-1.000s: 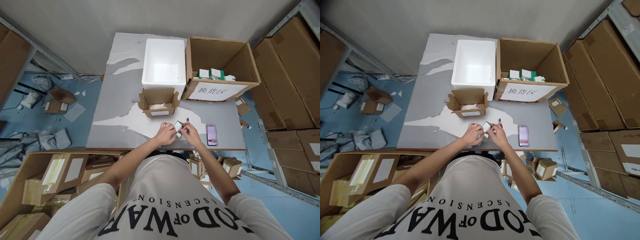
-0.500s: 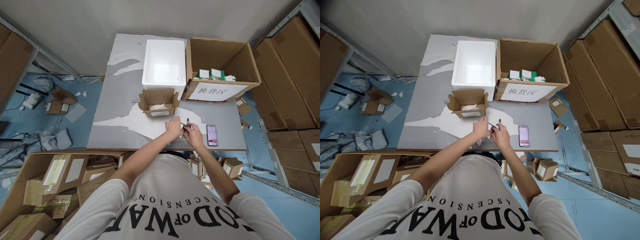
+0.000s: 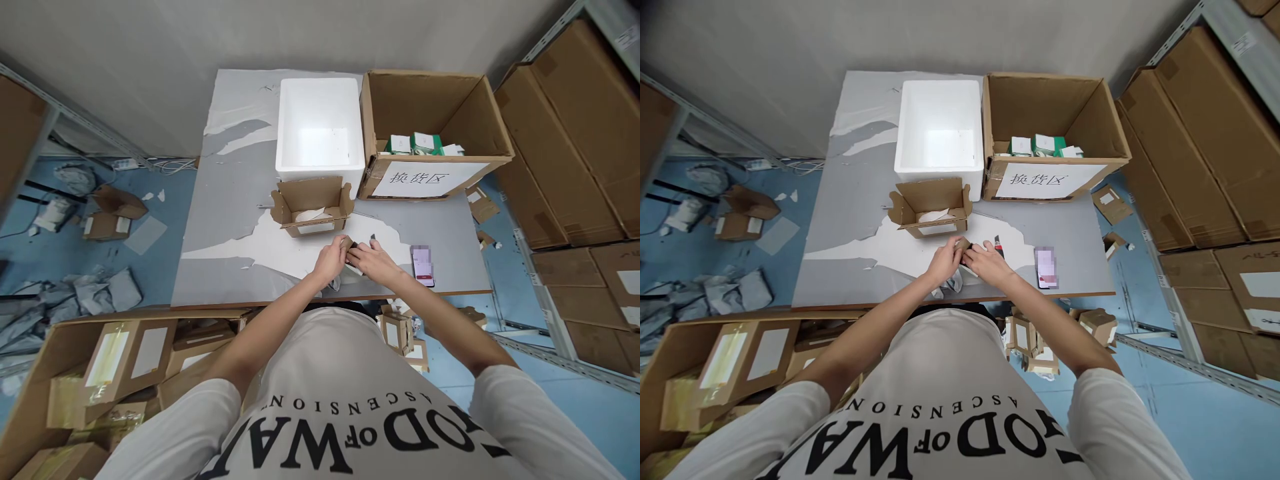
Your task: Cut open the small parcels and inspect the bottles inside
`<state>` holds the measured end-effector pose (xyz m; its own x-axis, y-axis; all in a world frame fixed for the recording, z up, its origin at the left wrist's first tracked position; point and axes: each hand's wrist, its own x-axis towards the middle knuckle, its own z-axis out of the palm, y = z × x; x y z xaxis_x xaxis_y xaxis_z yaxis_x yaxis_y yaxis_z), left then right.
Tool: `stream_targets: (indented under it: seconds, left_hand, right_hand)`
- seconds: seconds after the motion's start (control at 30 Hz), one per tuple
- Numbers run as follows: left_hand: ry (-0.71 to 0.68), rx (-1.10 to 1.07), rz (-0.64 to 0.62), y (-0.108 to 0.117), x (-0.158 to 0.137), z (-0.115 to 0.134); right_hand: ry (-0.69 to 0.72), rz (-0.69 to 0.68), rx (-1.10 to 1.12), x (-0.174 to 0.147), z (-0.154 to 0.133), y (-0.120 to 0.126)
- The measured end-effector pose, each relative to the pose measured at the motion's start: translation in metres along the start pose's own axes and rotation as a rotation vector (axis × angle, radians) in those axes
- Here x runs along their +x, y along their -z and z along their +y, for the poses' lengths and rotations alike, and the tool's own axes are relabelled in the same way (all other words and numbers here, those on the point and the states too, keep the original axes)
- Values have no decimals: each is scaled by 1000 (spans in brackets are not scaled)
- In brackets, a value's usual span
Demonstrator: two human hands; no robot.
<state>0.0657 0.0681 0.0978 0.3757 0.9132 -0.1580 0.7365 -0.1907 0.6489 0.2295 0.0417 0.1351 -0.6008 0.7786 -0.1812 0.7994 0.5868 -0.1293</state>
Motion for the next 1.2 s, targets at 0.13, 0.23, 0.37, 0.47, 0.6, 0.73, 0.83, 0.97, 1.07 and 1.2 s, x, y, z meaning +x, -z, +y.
stream_targets:
  seconds: [0.13,0.23,0.37,0.47,0.6,0.73,0.83,0.97,1.07,1.2]
  left_hand:
    - [10,-160,25,-3,-5,-7]
    - [-55,-308,-31,-8,-8,-22]
    - [-214,-403,-158,-20,1,-44]
    - [-300,-416,-205,-30,15,-48]
    - [-348,-392,-227,-35,25,-46]
    - [-315,-357,-186,-31,23,-47]
    - [-317,-351,-189,-29,22,-47]
    - [-297,-343,-183,-31,22,-47]
    - [-302,-355,-167,-33,22,-48]
    - [-317,-396,-151,-32,21,-50]
  right_hand:
    - [-14,-74,-115,18,4,3]
    - [-33,-118,-190,25,1,1]
    - [2,-141,-210,25,-2,2]
    - [48,-153,-172,22,1,4]
    - [73,-165,-139,19,7,10]
    - [89,-138,-114,16,11,23]
    - [122,-97,-77,11,11,43]
    - [148,-2,15,0,9,78]
    - [144,91,105,-10,11,104]
    - [130,216,229,-22,15,132]
